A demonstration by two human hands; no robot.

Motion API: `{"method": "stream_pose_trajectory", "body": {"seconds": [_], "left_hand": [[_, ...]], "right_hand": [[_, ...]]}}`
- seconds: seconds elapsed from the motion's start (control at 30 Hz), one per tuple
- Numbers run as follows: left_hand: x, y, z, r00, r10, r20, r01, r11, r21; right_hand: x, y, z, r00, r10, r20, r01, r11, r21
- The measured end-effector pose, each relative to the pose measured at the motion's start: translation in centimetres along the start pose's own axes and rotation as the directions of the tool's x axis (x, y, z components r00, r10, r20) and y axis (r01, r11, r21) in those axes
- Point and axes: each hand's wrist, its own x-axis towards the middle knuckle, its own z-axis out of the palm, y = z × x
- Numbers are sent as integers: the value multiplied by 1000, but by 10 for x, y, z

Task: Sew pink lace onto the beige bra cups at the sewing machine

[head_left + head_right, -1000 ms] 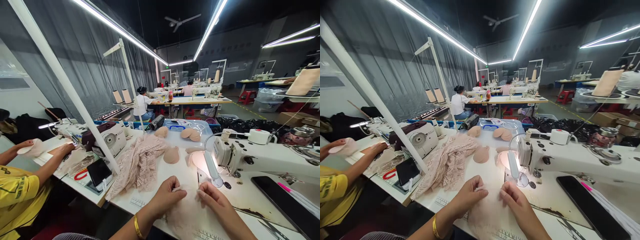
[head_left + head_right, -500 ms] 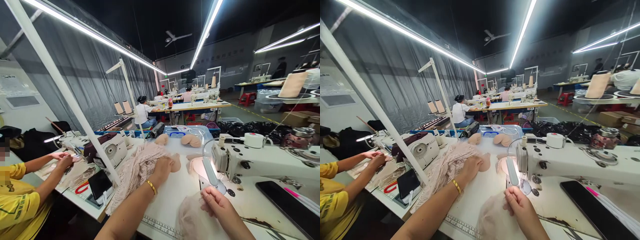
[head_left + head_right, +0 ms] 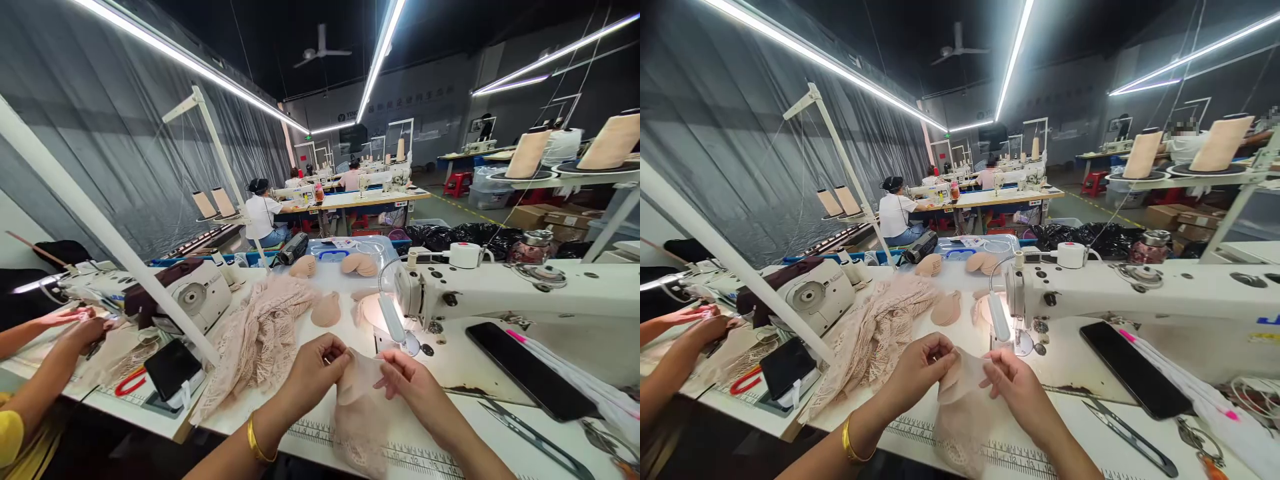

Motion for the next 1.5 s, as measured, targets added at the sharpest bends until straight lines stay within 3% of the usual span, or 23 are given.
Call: {"method": "stream_pose_trajectory", "body": {"seconds": [0.1, 0.17, 0.2, 0.27, 0.3, 0.33, 0.37, 0.4, 0.47, 0.5, 0.57, 0.6, 0.67, 0.7, 0.77, 0.83, 0.9, 1.0, 1.07, 1.2, 1.27, 1.4, 1.5], "left_hand": [[4, 10, -3, 988, 16, 155, -41, 987, 157], [14, 15, -8, 930, 53, 363, -129, 974, 188], [21, 17, -10, 872, 70, 485, -171, 971, 167], [34, 18, -10, 711, 75, 700, -193, 977, 91], [40, 18, -10, 643, 68, 763, -181, 981, 65], [44, 17, -8, 609, 64, 790, -172, 984, 52], [47, 16, -7, 609, 67, 790, -170, 984, 48], [49, 15, -6, 636, 79, 768, -176, 983, 44], [49, 14, -6, 731, 145, 667, -227, 973, 38], [48, 13, -7, 784, 198, 588, -276, 960, 45], [45, 10, -10, 845, 356, 399, -438, 889, 133], [44, 8, -11, 829, 462, 315, -538, 811, 229], [42, 0, -11, 718, 634, 285, -682, 562, 467], [40, -5, -9, 662, 670, 336, -710, 419, 566], [36, -13, -4, 615, 628, 477, -716, 192, 671], [32, -19, 3, 596, 524, 608, -751, 96, 653], [34, -20, 12, 548, 471, 691, -808, 83, 584], [51, -20, 29, 493, 476, 728, -848, 74, 525], [68, -24, 43, 495, 465, 734, -848, 74, 525], [96, -47, 70, 556, 479, 679, -804, 103, 585], [100, -57, 77, 578, 527, 623, -776, 117, 620], [93, -59, 75, 551, 618, 561, -788, 164, 593], [89, -52, 70, 546, 605, 580, -803, 180, 568]], "right_hand": [[-7, -8, 3, 998, -30, 56, 35, 995, -89], [-16, -21, 6, 991, -53, 124, 75, 981, -179], [-21, -29, 8, 982, -68, 174, 109, 964, -241], [-29, -46, 9, 954, -110, 279, 213, 903, -373], [-32, -53, 7, 939, -138, 314, 270, 862, -428], [-34, -58, 4, 929, -171, 329, 319, 821, -473], [-34, -62, 0, 921, -210, 329, 362, 776, -516], [-33, -65, -5, 914, -254, 316, 396, 727, -561], [-29, -64, -15, 887, -362, 288, 458, 600, -656], [-25, -62, -19, 851, -439, 286, 499, 509, -702], [-19, -54, -23, 718, -629, 297, 569, 285, -771], [-16, -48, -22, 635, -709, 306, 581, 178, -794], [-11, -34, -20, 513, -796, 321, 564, 31, -825], [-8, -25, -19, 510, -797, 324, 551, 14, -834], [-3, -7, -20, 595, -733, 331, 538, 57, -841], [3, 8, -26, 690, -635, 347, 535, 125, -836], [9, 18, -37, 732, -569, 376, 542, 152, -826], [22, 24, -56, 732, -535, 422, 565, 130, -815], [31, 26, -65, 716, -536, 446, 583, 109, -805], [47, 32, -78, 655, -546, 523, 650, 53, -758], [49, 33, -82, 646, -535, 545, 666, 45, -745], [34, 23, -88, 702, -485, 522, 626, 72, -776], [22, 11, -91, 758, -398, 516, 590, 82, -803]]}}
